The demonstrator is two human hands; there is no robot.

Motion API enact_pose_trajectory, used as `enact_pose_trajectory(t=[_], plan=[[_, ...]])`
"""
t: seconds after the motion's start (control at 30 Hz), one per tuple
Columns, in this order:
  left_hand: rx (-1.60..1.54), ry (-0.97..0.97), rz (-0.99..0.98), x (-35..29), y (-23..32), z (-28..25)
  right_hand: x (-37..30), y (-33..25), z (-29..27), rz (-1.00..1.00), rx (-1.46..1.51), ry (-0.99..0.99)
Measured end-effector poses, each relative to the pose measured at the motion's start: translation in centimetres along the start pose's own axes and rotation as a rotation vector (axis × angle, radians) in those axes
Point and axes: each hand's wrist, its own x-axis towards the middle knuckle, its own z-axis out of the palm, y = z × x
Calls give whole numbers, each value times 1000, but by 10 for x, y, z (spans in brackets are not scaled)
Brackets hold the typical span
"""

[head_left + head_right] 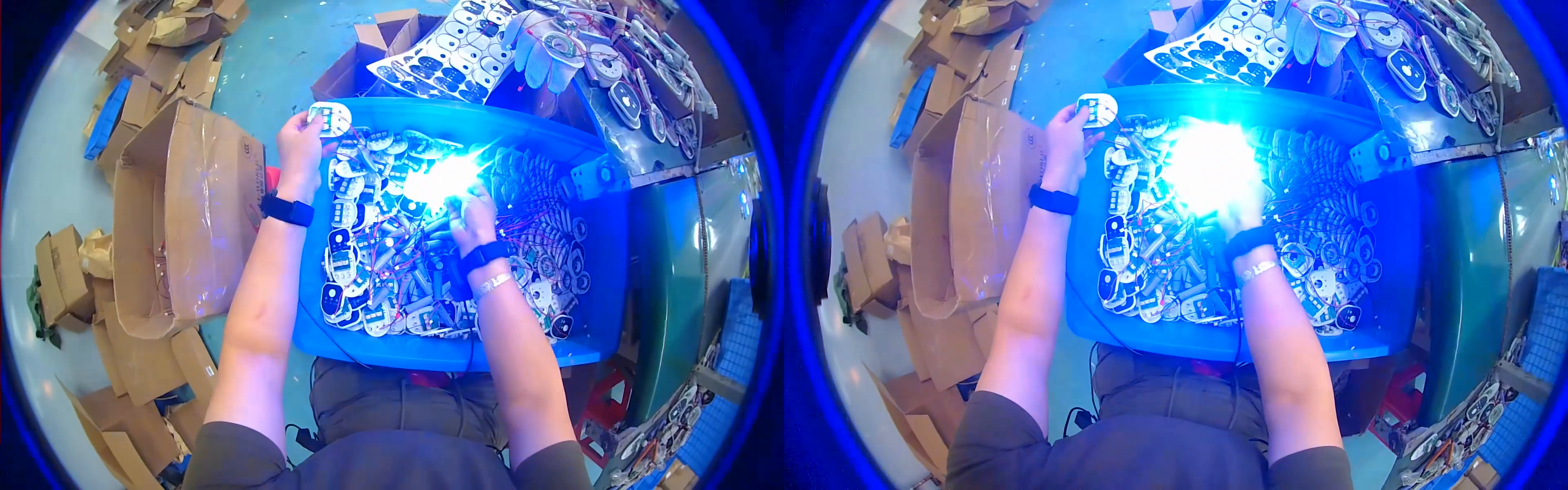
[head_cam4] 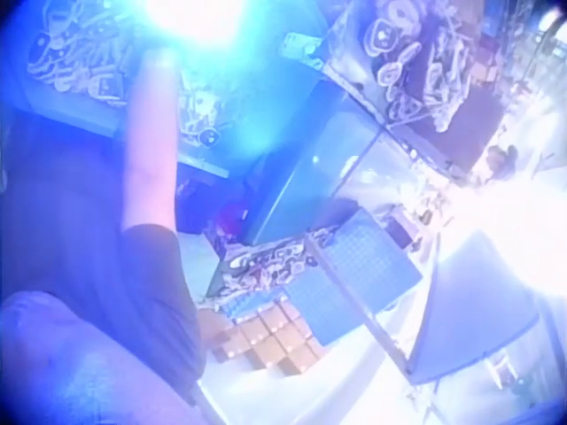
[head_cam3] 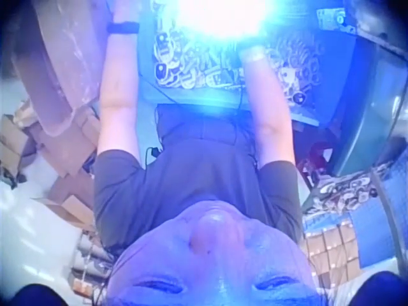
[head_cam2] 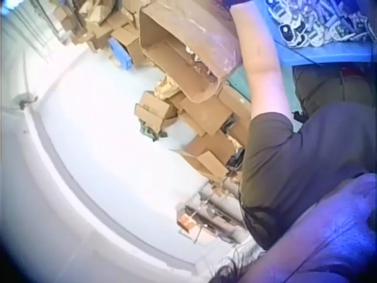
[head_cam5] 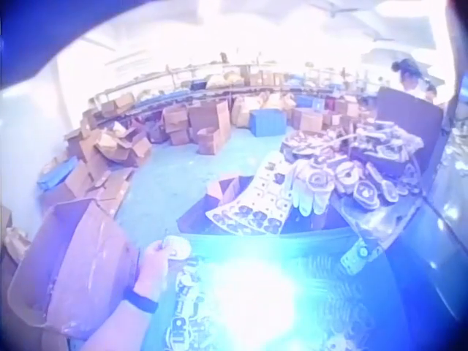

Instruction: Assembling small electronic devices by connecting batteries and wires to circuit boards and placing them into plastic housings.

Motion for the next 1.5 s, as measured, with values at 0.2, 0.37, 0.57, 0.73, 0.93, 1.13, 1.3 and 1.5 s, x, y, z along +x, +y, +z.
enact_pose_trajectory(t=[0.2, 0.37, 0.57, 0.73, 0.93, 1.13, 1.3, 1.5], plan=[[308, 44, 165, 28, -29, -25, 6, 6, 18, 137, -79, 92], [206, 30, 146, 32, -29, -24, 37, 20, -21, 189, -204, 5], [198, -37, 201, 35, -21, -23, 49, 28, -48, 130, -460, 6], [645, 57, 332, 58, -44, -60, -11, -18, -14, 220, -448, -23], [787, 152, 550, 16, -27, -52, -83, -52, -37, 56, -516, -114], [687, -209, 461, -94, 0, -51, -150, -73, -72, 28, -618, -131], [1174, -570, 414, -151, -14, -62, -182, -85, -85, -120, -823, -141], [1603, -717, 288, -166, -47, -61, -199, -82, -90, -155, -847, -159]])
